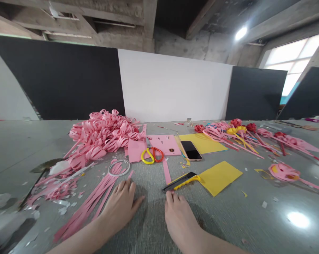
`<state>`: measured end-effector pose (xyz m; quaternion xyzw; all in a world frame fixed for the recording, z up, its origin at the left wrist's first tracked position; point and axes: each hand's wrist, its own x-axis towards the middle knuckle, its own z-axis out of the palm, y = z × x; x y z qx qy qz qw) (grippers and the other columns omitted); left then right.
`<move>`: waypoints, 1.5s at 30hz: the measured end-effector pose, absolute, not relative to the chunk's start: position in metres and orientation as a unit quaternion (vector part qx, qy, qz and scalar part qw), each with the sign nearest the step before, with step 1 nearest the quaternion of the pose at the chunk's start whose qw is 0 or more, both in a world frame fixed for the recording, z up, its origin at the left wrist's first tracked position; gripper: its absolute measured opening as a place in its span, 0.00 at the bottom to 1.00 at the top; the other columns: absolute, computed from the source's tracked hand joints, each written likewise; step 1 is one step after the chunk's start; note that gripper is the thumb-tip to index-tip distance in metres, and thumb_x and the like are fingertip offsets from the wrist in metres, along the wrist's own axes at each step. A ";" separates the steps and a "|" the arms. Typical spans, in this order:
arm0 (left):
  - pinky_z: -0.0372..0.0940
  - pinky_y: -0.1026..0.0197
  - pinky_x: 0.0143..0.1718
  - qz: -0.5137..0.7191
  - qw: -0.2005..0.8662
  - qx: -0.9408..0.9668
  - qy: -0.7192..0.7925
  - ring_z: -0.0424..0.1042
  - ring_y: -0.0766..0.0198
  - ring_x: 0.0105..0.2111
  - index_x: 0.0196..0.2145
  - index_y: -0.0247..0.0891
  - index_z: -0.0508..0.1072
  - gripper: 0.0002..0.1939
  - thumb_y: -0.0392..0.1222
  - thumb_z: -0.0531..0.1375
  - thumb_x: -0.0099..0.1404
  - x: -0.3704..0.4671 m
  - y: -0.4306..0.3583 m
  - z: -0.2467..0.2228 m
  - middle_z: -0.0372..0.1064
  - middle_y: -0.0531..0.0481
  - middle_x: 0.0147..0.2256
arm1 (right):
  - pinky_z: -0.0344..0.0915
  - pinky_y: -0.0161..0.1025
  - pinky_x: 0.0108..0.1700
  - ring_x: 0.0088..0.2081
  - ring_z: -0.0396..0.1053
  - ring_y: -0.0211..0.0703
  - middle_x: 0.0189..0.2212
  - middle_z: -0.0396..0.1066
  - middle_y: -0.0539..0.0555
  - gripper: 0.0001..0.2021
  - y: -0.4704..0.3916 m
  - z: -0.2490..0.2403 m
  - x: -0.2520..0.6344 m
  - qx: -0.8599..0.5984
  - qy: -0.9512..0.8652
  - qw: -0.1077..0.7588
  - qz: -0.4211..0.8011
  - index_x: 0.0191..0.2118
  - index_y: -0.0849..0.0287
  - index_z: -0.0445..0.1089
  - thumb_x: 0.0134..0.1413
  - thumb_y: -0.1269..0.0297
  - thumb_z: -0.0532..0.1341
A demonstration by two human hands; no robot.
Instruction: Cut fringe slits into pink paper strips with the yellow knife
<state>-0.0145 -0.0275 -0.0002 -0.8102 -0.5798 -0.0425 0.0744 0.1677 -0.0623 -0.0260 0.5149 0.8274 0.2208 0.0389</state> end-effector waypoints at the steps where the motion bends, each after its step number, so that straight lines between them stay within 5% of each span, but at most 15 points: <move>1: 0.55 0.50 0.45 -0.045 0.082 -0.805 -0.586 0.58 0.47 0.48 0.42 0.28 0.66 0.20 0.48 0.48 0.62 -0.017 -0.024 0.000 0.59 0.32 0.47 | 0.63 0.44 0.31 0.34 0.66 0.51 0.36 0.66 0.69 0.17 -0.063 -0.026 0.167 0.516 0.825 0.049 0.224 0.38 0.70 0.69 0.41 0.81 0.51; 10: 0.54 0.54 0.44 -0.009 0.108 -0.783 -0.612 0.60 0.51 0.45 0.42 0.32 0.66 0.18 0.48 0.50 0.61 -0.027 -0.015 0.010 0.62 0.37 0.44 | 0.59 0.39 0.30 0.30 0.65 0.44 0.30 0.65 0.57 0.13 -0.048 0.001 0.180 0.516 0.845 0.012 0.138 0.32 0.63 0.68 0.40 0.81 0.52; 16: 0.58 0.48 0.36 0.050 0.096 -0.696 -0.710 0.63 0.39 0.40 0.43 0.15 0.63 0.26 0.46 0.53 0.56 -0.056 0.003 0.032 0.62 0.24 0.39 | 0.59 0.40 0.38 0.43 0.62 0.46 0.42 0.63 0.58 0.25 -0.012 0.013 0.219 0.511 0.851 -0.021 0.119 0.43 0.59 0.63 0.37 0.86 0.49; 22: 0.60 0.54 0.37 0.098 0.007 -0.706 -0.701 0.66 0.46 0.40 0.40 0.22 0.67 0.28 0.54 0.54 0.51 -0.082 0.020 0.031 0.66 0.31 0.38 | 0.60 0.37 0.41 0.43 0.63 0.42 0.40 0.63 0.58 0.24 0.010 0.000 0.236 0.522 0.850 -0.036 0.065 0.44 0.63 0.63 0.39 0.85 0.47; 30: 0.62 0.55 0.38 0.118 0.001 -0.721 -0.682 0.66 0.53 0.41 0.43 0.26 0.64 0.21 0.46 0.56 0.58 -0.080 0.022 0.033 0.64 0.37 0.41 | 0.61 0.42 0.40 0.43 0.63 0.47 0.42 0.63 0.64 0.22 0.017 -0.014 0.242 0.611 0.781 -0.052 0.116 0.48 0.69 0.60 0.44 0.82 0.47; 37: 0.63 0.52 0.38 0.139 0.026 -0.735 -0.663 0.65 0.59 0.39 0.46 0.35 0.62 0.15 0.43 0.54 0.63 -0.080 0.025 0.029 0.61 0.45 0.45 | 0.61 0.40 0.43 0.44 0.62 0.42 0.42 0.59 0.57 0.16 0.008 0.010 0.189 0.489 0.840 -0.224 0.066 0.49 0.61 0.57 0.53 0.72 0.48; 42: 0.63 0.52 0.38 0.129 0.049 -0.744 -0.654 0.66 0.59 0.39 0.45 0.34 0.64 0.14 0.42 0.54 0.63 -0.076 0.021 0.031 0.62 0.45 0.43 | 0.60 0.36 0.41 0.41 0.62 0.39 0.42 0.60 0.56 0.12 0.029 0.015 0.117 0.381 0.901 -0.202 0.034 0.44 0.62 0.62 0.54 0.72 0.50; 45: 0.62 0.55 0.39 0.117 0.062 -0.748 -0.651 0.66 0.56 0.40 0.41 0.26 0.67 0.10 0.31 0.53 0.61 -0.075 0.018 0.032 0.65 0.38 0.40 | 0.60 0.35 0.38 0.39 0.63 0.39 0.40 0.62 0.56 0.10 0.053 0.010 0.080 0.359 0.917 -0.171 0.039 0.40 0.62 0.65 0.53 0.74 0.50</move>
